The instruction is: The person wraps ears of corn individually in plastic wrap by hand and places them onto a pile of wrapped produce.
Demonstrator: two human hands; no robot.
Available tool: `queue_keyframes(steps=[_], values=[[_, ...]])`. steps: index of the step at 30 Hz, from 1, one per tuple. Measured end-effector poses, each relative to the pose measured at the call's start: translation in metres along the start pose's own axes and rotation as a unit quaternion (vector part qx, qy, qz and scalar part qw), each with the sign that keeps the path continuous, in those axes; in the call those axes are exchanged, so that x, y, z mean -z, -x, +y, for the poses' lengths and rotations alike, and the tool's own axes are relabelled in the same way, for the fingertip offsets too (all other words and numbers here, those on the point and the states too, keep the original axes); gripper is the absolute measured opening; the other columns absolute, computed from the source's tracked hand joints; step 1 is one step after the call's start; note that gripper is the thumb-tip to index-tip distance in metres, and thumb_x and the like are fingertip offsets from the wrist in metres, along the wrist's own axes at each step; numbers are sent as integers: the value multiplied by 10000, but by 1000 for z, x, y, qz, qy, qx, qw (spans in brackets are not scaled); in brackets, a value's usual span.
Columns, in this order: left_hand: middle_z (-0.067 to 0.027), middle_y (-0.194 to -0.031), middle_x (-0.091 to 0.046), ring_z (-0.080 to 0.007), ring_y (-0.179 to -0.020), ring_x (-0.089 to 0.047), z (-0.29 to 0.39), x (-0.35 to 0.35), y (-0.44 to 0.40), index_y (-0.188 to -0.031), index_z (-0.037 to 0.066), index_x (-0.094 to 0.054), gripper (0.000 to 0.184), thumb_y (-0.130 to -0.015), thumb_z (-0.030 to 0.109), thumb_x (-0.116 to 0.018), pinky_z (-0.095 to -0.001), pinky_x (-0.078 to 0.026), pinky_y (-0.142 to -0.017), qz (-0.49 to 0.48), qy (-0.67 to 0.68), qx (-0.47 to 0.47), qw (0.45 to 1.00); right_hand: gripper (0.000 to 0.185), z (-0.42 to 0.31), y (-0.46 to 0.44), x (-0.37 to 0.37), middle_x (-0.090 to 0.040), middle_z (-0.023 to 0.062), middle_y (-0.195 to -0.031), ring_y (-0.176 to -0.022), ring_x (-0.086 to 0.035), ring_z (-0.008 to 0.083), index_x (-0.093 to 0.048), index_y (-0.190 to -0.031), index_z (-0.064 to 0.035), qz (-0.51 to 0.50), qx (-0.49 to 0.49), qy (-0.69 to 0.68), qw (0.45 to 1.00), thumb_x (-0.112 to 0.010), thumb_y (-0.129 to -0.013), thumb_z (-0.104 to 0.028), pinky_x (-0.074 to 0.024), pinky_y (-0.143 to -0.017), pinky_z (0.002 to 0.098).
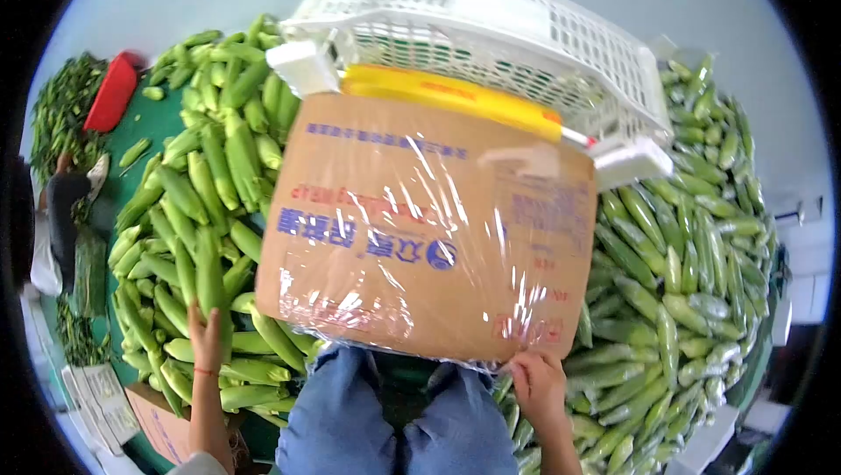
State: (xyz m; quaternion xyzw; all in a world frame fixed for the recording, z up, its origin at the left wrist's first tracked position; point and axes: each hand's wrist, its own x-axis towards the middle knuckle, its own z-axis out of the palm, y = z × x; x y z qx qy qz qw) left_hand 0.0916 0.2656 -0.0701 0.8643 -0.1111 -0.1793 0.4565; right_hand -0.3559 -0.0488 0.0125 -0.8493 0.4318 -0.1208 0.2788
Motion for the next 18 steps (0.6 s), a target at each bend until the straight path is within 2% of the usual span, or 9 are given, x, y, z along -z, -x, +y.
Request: queue_keyframes(steps=[3,4,7,9,10,12,15,16,18], values=[[-180,-1269,-565,-298,-1160,-564,126,-43,27,-1352,-5,-477,700,-724,95,-770,-383,-439,-999,-96,-89,-251,959,70,-12,8,4,-649,114,-822,-780,-592,316,-626,-905,-50,33,2,29,999,-651,-841,-63,-477,-708,408],[-149,-1237,-583,-320,-1099,-588,183,-65,32,-1307,66,-549,717,-655,165,-831,-377,-477,-933,-155,-229,-468,839,68,-15,7,2,-630,112,-796,-760,-580,311,-626,-903,-40,41,6,34,999,-650,-841,-58,-472,-692,396],[-71,-1172,-606,-243,-1006,-616,237,-153,51,-1260,245,-608,601,-685,301,-771,-335,-548,-747,-231,-216,-642,699,53,-20,9,7,-654,99,-826,-778,-620,228,-599,-928,-18,9,-65,8,998,-608,-894,-58,-489,-716,339],[-82,-1194,-607,-262,-1000,-618,243,-186,51,-1238,252,-625,557,-703,315,-766,-333,-562,-752,-276,-233,-643,675,45,-41,6,31,-676,92,-867,-811,-640,186,-586,-943,-18,-55,-212,-130,967,-569,-927,-56,-501,-756,310],[-81,-1199,-604,-254,-1007,-616,245,-194,49,-1237,253,-625,557,-701,318,-763,-320,-565,-736,-314,-241,-622,676,83,-36,8,38,-702,109,-849,-727,-690,236,-592,-952,-16,-18,-194,-257,947,-579,-938,-97,-536,-736,294],[-84,-1213,-604,-255,-1042,-605,249,-200,49,-1224,226,-634,534,-712,320,-751,-350,-547,-810,-373,-258,-577,679,186,-46,-22,39,-695,111,-993,-909,-676,245,-580,-1058,8,46,-129,-481,866,-590,-932,-129,-512,-869,339],[-93,-1222,-603,-267,-1076,-596,243,-206,50,-1218,187,-633,525,-725,323,-750,-408,-492,-914,-253,-199,-660,679,420,-52,-87,-19,-561,175,-1264,-1195,-517,335,-560,-1205,-13,10,94,-112,989,-668,-874,-247,-362,-1050,444],[-103,-1264,-583,-273,-1125,-576,233,-194,56,-1200,156,-636,489,-751,318,-742,-449,-434,-977,-204,-183,-669,691,431,-51,-102,-33,-588,165,-1193,-1099,-553,334,-588,-1145,-42,67,174,57,981,-675,-856,-349,-415,-956,446],[-76,-1230,-609,-232,-1134,-579,200,-165,65,-1073,178,-675,343,-778,344,-728,-418,-443,-981,-147,-213,-633,730,449,-46,-117,-37,-597,139,-1170,-1046,-564,308,-596,-1106,-51,48,163,98,981,-652,-854,-419,-422,-907,437]])
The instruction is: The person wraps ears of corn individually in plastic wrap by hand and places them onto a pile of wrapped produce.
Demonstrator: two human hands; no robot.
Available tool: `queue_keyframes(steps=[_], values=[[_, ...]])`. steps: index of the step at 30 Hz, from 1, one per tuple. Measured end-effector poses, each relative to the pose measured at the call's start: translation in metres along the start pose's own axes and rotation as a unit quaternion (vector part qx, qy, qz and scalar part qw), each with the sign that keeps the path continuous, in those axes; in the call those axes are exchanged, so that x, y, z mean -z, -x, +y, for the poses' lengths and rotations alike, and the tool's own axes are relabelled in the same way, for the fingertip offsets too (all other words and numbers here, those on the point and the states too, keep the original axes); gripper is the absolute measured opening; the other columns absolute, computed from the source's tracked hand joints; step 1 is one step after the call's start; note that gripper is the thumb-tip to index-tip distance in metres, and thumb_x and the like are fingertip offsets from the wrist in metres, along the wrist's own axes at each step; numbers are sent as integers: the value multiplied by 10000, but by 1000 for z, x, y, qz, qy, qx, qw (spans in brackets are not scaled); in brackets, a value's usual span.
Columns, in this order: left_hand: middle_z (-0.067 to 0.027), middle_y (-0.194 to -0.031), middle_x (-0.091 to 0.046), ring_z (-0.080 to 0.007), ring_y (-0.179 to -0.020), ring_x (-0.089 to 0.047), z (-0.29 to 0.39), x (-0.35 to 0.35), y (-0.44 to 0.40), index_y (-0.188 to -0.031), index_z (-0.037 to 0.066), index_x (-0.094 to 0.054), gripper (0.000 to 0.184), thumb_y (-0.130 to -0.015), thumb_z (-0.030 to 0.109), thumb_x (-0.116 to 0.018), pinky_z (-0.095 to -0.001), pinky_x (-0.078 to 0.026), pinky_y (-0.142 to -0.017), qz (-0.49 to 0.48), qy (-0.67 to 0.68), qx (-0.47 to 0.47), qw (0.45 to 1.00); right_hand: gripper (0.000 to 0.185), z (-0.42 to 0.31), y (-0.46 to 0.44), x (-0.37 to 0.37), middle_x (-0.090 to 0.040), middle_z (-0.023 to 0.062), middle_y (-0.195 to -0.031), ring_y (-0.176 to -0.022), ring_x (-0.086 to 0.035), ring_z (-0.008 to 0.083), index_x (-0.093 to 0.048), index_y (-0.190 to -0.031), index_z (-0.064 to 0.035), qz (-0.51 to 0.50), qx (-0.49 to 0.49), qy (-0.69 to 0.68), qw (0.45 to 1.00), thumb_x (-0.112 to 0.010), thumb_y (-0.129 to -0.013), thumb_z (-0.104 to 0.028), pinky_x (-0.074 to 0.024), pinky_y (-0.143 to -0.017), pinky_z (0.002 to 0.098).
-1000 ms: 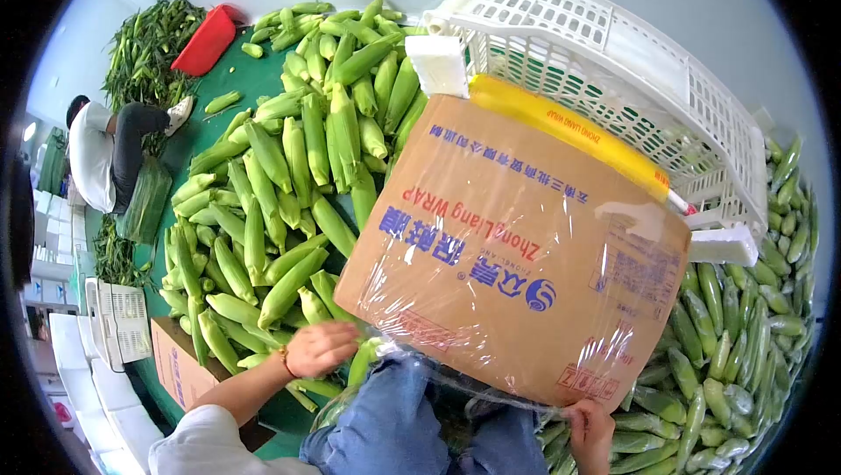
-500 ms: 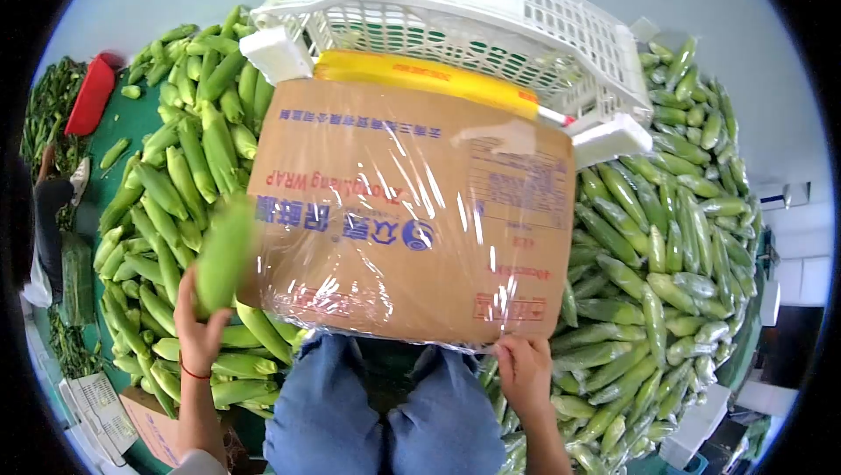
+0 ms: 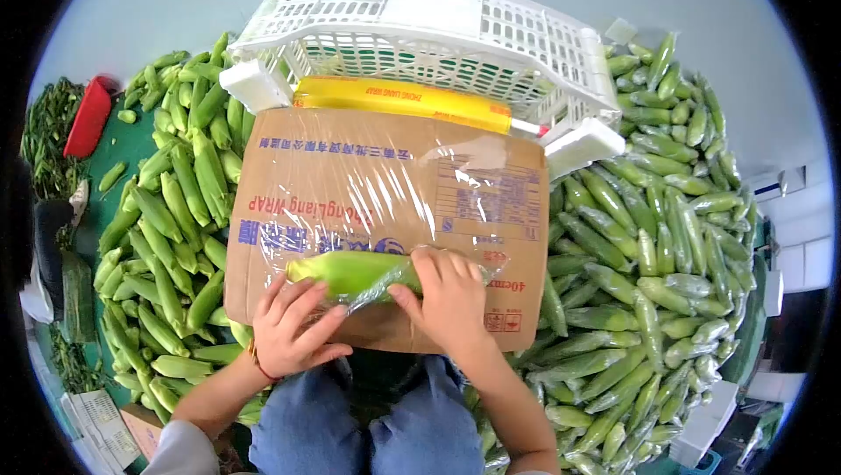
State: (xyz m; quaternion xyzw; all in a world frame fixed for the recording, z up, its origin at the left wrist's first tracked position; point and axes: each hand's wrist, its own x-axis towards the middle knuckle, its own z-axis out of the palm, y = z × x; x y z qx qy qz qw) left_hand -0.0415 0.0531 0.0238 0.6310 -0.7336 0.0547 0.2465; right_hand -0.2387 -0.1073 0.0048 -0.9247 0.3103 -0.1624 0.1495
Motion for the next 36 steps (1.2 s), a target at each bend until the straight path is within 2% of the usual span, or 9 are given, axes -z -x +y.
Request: queue_keyframes(steps=[7,9,11,15,21,26,29,32,36], values=[[-91,-792,-655,-253,-731,-662,-72,58,-48,-807,54,-658,124,-749,-56,-658,-312,-514,-641,158,14,202,967,385,17,-19,-15,-570,8,-879,-809,-562,225,-660,-895,-114,118,89,36,988,-697,-742,-465,-467,-602,354],[-96,-774,-643,-249,-714,-631,-85,51,-111,-812,42,-639,65,-759,24,-672,-358,-514,-595,133,69,110,983,355,22,-21,-16,-570,3,-875,-786,-563,214,-661,-896,-117,130,135,28,982,-711,-738,-431,-469,-584,341],[-134,-796,-628,-259,-730,-629,-84,13,-125,-809,44,-646,72,-752,56,-688,-368,-522,-603,-123,-36,42,991,329,18,-22,-16,-571,4,-863,-763,-568,212,-657,-891,-117,121,119,28,985,-723,-735,-398,-475,-579,339],[-116,-1145,-645,-246,-990,-665,-13,18,-59,-1171,32,-627,399,-806,180,-688,-358,-550,-829,92,-1,-150,984,265,18,-24,-14,-600,32,-844,-759,-606,242,-671,-876,-90,107,67,-10,992,-710,-747,-319,-491,-606,347],[-225,-1292,-548,-385,-1245,-507,17,21,-12,-1272,-22,-558,636,-806,383,-709,-465,-400,-1064,-137,91,47,985,434,-4,-9,-6,-581,82,-686,-521,-623,297,-674,-719,-75,-11,23,-44,999,-606,-888,-469,-520,-488,387],[-266,-1450,-396,-420,-1358,-378,-21,-16,-35,-1393,-57,-400,862,-824,549,-627,-514,-295,-1125,-157,84,46,983,410,-7,-26,20,-658,151,-938,-702,-664,334,-641,-1075,-75,-179,-158,-87,967,-616,-885,-437,-549,-651,441],[-267,-1463,-383,-400,-1371,-365,-68,-52,-96,-1403,-71,-377,795,-878,479,-606,-513,-281,-1132,-149,47,94,983,490,5,-43,15,-579,163,-1213,-1014,-612,326,-572,-1229,-99,82,85,17,993,-679,-833,-366,-501,-859,468],[-274,-1455,-390,-401,-1361,-373,-119,-82,-164,-1414,-60,-365,732,-899,401,-605,-467,-308,-1127,-51,-76,45,995,662,19,-71,-11,-505,132,-1300,-1143,-506,312,-537,-1277,-84,52,161,66,983,-768,-724,-364,-418,-975,490],[-272,-1467,-371,-387,-1359,-378,-136,-79,-232,-1427,-83,-317,779,-882,383,-621,-403,-334,-1124,-384,17,71,921,647,38,-128,-11,-611,127,-1094,-983,-613,301,-548,-1145,-36,-42,137,68,987,-798,-665,-391,-516,-820,435]])
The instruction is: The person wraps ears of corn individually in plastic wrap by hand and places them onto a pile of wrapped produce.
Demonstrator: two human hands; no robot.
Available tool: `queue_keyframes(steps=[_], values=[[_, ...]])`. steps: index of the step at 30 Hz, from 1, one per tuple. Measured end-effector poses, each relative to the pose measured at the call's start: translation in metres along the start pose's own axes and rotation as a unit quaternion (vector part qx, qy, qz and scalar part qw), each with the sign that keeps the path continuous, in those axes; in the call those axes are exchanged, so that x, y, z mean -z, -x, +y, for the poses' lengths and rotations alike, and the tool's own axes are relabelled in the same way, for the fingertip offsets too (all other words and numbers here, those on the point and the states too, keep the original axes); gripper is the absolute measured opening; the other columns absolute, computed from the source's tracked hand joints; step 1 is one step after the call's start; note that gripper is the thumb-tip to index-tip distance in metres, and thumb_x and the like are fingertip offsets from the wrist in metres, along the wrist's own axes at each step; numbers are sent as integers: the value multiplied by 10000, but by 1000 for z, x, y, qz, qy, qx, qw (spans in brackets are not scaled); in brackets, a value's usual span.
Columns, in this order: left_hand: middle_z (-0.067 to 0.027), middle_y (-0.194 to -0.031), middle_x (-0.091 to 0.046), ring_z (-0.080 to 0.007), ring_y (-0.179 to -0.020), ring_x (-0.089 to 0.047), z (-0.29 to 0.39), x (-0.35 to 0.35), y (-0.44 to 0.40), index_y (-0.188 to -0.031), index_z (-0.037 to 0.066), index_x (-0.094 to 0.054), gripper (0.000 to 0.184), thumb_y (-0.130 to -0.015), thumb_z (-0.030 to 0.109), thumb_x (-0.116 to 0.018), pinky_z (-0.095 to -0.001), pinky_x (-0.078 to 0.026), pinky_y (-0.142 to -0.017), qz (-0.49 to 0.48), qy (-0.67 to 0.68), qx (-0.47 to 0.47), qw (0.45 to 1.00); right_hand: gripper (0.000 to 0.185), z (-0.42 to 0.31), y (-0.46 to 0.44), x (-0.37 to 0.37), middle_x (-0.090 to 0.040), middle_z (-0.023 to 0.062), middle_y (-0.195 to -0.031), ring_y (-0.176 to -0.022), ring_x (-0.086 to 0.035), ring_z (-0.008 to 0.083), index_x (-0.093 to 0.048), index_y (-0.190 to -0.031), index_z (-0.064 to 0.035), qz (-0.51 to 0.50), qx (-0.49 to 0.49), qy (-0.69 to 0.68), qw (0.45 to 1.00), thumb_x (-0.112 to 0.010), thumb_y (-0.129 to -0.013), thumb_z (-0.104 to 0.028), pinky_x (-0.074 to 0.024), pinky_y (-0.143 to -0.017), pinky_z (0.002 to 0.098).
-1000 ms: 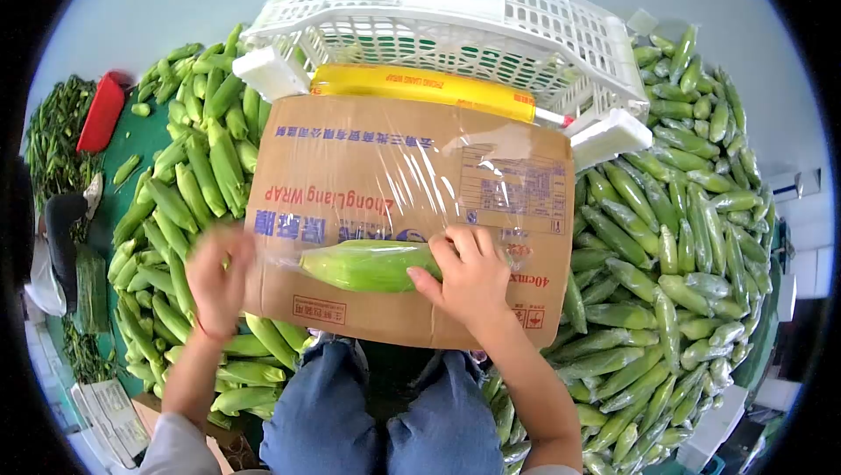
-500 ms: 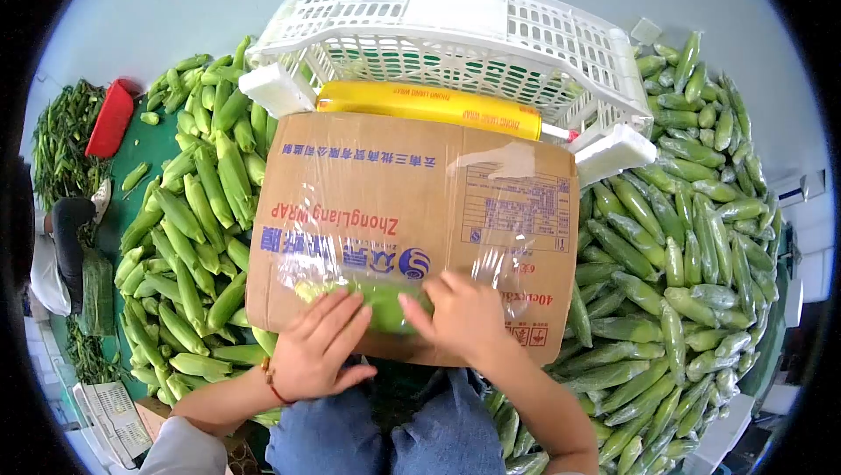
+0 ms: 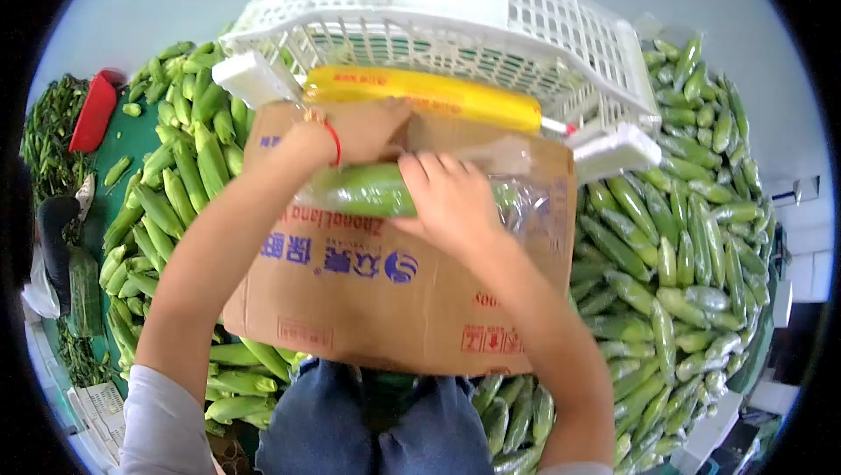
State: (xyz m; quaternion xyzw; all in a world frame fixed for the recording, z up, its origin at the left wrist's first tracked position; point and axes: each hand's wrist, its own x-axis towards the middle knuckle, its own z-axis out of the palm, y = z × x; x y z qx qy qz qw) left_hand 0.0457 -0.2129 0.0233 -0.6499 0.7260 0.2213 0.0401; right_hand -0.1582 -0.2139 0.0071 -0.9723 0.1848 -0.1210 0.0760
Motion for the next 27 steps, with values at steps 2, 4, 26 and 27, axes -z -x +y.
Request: queue_keyframes(steps=[2,4,26,27], values=[[-270,-1472,-362,-384,-1356,-382,9,8,-2,-1434,-81,-302,798,-873,383,-629,-399,-337,-1123,-90,-21,26,995,556,-6,2,4,-652,148,-918,-815,-665,317,-540,-1006,-30,-20,-6,-30,999,-794,-657,-381,-546,-646,411],[-267,-1476,-356,-383,-1351,-386,7,-6,4,-1440,-71,-295,805,-866,380,-635,-406,-342,-1120,-55,-65,25,996,565,-23,27,18,-650,155,-877,-787,-663,333,-543,-1020,-31,-41,-6,-87,995,-770,-679,-420,-544,-652,431],[-13,-695,-457,-196,-698,-569,94,-48,123,-969,142,-465,91,-922,134,-542,-417,-554,-713,223,912,-149,310,987,-117,98,17,-573,194,-848,-562,-570,230,-139,-1531,-96,-206,-88,-973,-56,-572,-852,-665,-485,-475,335],[-33,-707,-496,-199,-708,-596,86,-52,124,-986,128,-484,61,-956,159,-527,-389,-557,-674,260,899,-78,345,947,-111,105,28,-587,188,-856,-554,-576,220,-173,-1522,-95,-215,-178,-950,144,-610,-854,-604,-483,-456,324]])
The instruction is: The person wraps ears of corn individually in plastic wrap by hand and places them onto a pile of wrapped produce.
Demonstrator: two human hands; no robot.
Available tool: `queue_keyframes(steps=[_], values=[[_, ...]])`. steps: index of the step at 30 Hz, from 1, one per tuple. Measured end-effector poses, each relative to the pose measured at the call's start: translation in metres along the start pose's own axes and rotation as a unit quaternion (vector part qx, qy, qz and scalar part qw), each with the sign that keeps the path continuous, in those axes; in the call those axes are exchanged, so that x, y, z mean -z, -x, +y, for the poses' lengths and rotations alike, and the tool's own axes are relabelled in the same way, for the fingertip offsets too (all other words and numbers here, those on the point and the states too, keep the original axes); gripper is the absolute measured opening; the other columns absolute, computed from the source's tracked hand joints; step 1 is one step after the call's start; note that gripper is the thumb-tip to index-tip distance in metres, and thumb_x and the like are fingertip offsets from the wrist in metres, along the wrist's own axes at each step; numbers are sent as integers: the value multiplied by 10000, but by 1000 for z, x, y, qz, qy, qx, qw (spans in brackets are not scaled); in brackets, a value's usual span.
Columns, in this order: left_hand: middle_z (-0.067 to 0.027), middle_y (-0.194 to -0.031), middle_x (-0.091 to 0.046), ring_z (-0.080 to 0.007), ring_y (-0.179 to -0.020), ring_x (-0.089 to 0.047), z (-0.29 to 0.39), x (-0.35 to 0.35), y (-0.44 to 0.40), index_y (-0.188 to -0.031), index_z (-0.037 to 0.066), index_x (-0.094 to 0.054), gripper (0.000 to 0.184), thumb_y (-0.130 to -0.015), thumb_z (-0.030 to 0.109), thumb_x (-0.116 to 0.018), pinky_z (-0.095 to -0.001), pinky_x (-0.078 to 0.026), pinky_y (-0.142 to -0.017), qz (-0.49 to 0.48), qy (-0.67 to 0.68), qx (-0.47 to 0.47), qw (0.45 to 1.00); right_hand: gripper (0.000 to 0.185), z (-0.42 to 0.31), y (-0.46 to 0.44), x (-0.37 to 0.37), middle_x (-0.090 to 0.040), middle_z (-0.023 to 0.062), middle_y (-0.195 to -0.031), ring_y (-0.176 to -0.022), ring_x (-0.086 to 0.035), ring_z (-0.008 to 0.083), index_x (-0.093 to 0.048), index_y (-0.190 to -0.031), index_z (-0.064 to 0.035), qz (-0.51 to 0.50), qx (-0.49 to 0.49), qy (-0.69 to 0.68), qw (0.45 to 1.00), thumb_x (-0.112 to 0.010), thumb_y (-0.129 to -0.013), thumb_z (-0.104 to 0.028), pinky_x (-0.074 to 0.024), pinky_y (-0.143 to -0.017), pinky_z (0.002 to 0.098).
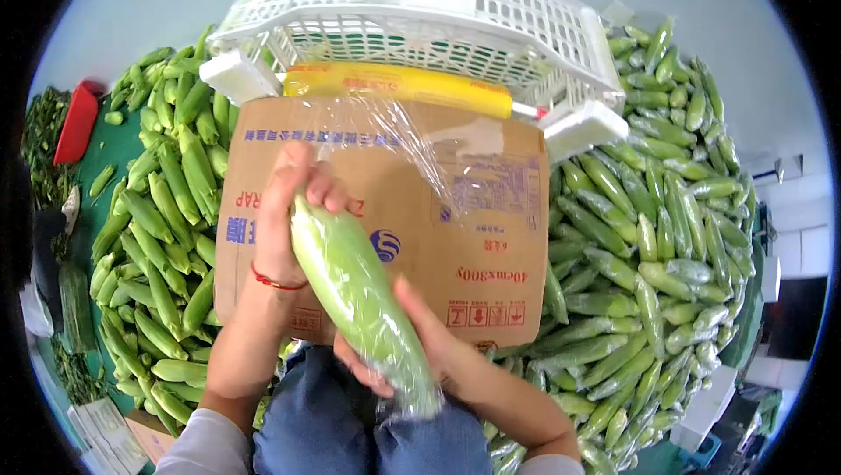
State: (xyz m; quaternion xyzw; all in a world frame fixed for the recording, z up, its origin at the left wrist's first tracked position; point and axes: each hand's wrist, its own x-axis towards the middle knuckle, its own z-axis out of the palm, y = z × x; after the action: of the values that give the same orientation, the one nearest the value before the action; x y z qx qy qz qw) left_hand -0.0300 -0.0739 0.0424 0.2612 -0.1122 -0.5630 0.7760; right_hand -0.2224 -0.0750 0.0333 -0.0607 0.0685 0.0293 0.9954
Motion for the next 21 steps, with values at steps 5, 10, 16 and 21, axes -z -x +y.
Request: queue_keyframes(steps=[5,10,16,21], values=[[-71,-711,-537,-223,-675,-619,-13,37,12,-945,81,-479,233,-1022,302,-482,-378,-554,-655,213,-179,-142,950,749,-17,28,6,-640,130,-978,-629,-634,254,-397,-1409,-80,298,165,806,485,-776,-795,-283,-533,-536,342],[-81,-819,-638,-161,-748,-613,-1,60,50,-1012,-2,-594,482,-1057,404,-340,-282,-514,-707,189,-372,-12,909,631,-43,60,-30,-692,103,-887,-799,-689,237,-557,-1288,-43,221,366,891,152,-799,-749,-264,-558,-673,332],[-86,-796,-675,-124,-455,-560,-17,58,102,-1321,-51,-496,862,-973,671,-180,-223,-387,-329,69,-383,321,864,285,-52,69,-41,-520,10,-544,-530,-593,155,-538,-1236,-59,101,480,374,787,-563,-973,-165,-516,-580,358],[-205,-1058,-639,-256,-741,-668,-28,4,102,-1297,-40,-523,716,-922,570,-518,-353,-539,-573,-218,-660,-124,708,358,-61,92,-24,-533,21,-736,-719,-612,155,-404,-1299,-137,147,648,180,725,-548,-983,-224,-530,-704,414]])
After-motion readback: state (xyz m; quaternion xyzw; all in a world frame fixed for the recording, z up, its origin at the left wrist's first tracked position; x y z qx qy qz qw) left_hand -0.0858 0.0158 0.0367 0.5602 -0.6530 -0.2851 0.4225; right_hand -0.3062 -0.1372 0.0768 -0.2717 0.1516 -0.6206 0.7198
